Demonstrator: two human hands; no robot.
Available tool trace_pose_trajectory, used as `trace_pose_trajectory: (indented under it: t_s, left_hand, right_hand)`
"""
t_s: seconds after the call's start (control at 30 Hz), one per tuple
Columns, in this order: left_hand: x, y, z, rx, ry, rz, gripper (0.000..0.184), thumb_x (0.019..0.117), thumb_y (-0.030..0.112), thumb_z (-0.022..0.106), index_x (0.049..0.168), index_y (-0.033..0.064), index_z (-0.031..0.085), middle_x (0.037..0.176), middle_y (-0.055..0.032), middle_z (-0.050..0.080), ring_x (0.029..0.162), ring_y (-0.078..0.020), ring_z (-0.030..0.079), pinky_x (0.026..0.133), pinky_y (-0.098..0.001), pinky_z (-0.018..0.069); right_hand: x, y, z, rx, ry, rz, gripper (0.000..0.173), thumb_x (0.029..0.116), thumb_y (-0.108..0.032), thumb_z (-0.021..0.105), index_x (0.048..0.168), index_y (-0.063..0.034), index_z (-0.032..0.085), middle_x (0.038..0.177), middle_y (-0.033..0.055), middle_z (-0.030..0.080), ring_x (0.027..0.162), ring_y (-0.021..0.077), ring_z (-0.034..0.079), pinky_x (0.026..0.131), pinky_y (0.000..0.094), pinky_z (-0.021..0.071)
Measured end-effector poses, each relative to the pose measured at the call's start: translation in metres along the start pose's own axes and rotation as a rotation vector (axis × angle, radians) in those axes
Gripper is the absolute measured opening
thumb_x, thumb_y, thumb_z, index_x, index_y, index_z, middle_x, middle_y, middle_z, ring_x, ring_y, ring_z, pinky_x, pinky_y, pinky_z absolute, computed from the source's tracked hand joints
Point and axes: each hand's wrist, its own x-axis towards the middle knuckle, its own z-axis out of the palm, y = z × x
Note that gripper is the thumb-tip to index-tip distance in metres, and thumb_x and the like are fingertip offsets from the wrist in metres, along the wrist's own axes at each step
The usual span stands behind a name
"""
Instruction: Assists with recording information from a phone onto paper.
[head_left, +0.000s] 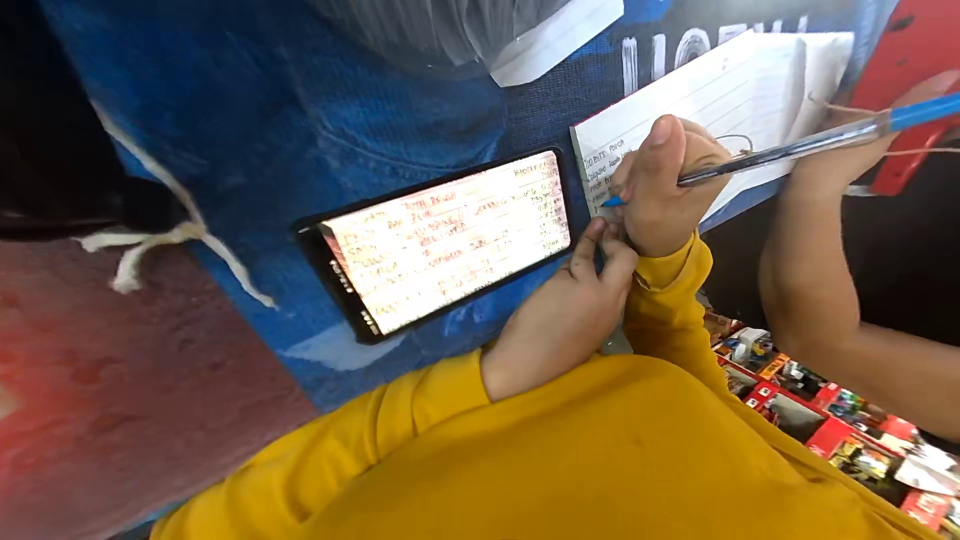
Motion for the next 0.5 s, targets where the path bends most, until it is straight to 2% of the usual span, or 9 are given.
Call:
trace_pose_trajectory:
  t_s: [0.13,0.23,0.3,0.4,0.5]
  left_hand:
    - [0.0000,0.0001,0.0002,0.007,-0.004,0.002,0.027,0.0971,-0.006,0.053,0.121,-0.0030,0.064,0.139,-0.0226,0.057,0.129,-0.0388,0.057,0.076,-0.0320,0.0563]
    - [0.0000,-0.0001,0.0003,-0.004,-0.003,-0.001,0.027,0.0965,-0.006,0.053,0.121,-0.0043,0.064,0.139,-0.0244,0.057,0.128,-0.0397,0.058,0.073,-0.0322,0.0565]
    - [-0.0007,0.0003,-0.0013,0.006,-0.029,0.003,0.029,0.0969,-0.006,0.052,0.125,-0.0043,0.062,0.141,-0.0241,0.056,0.130,-0.0399,0.056,0.075,-0.0322,0.0561]
    - [-0.0006,0.0003,-0.0012,0.051,-0.012,0.016,0.029,0.0965,-0.007,0.052,0.123,-0.0039,0.063,0.138,-0.0222,0.057,0.129,-0.0385,0.057,0.078,-0.0311,0.0558]
    - [-0.0002,-0.0002,-0.0007,0.036,0.005,0.012,0.028,0.0963,-0.007,0.053,0.122,-0.0038,0.064,0.137,-0.0229,0.058,0.128,-0.0389,0.058,0.077,-0.0315,0.0558]
  right_hand:
    - [0.0005,-0.0007,0.0011,-0.016,-0.022,-0.010,0.045,0.0987,-0.006,0.053,0.057,-0.0182,0.040,0.053,-0.0131,0.042,0.047,-0.0066,0.042,0.045,0.0131,0.0366]
    - [0.0010,-0.0006,0.0018,-0.018,0.019,0.010,0.044,0.0991,-0.004,0.051,0.059,-0.0181,0.042,0.055,-0.0135,0.044,0.048,-0.0067,0.044,0.045,0.0129,0.0380]
    - [-0.0005,-0.0018,0.0019,-0.024,0.032,0.028,0.044,0.0990,-0.004,0.051,0.059,-0.0184,0.042,0.054,-0.0137,0.043,0.048,-0.0064,0.043,0.045,0.0134,0.0372]
    - [0.0006,-0.0032,0.0024,-0.026,0.009,0.032,0.045,0.0978,-0.004,0.052,0.057,-0.0192,0.040,0.053,-0.0141,0.041,0.046,-0.0069,0.041,0.044,0.0134,0.0351]
    - [0.0011,-0.0016,0.0022,-0.041,0.021,0.008,0.045,0.0984,-0.003,0.051,0.058,-0.0187,0.039,0.053,-0.0135,0.041,0.047,-0.0066,0.041,0.045,0.0132,0.0358]
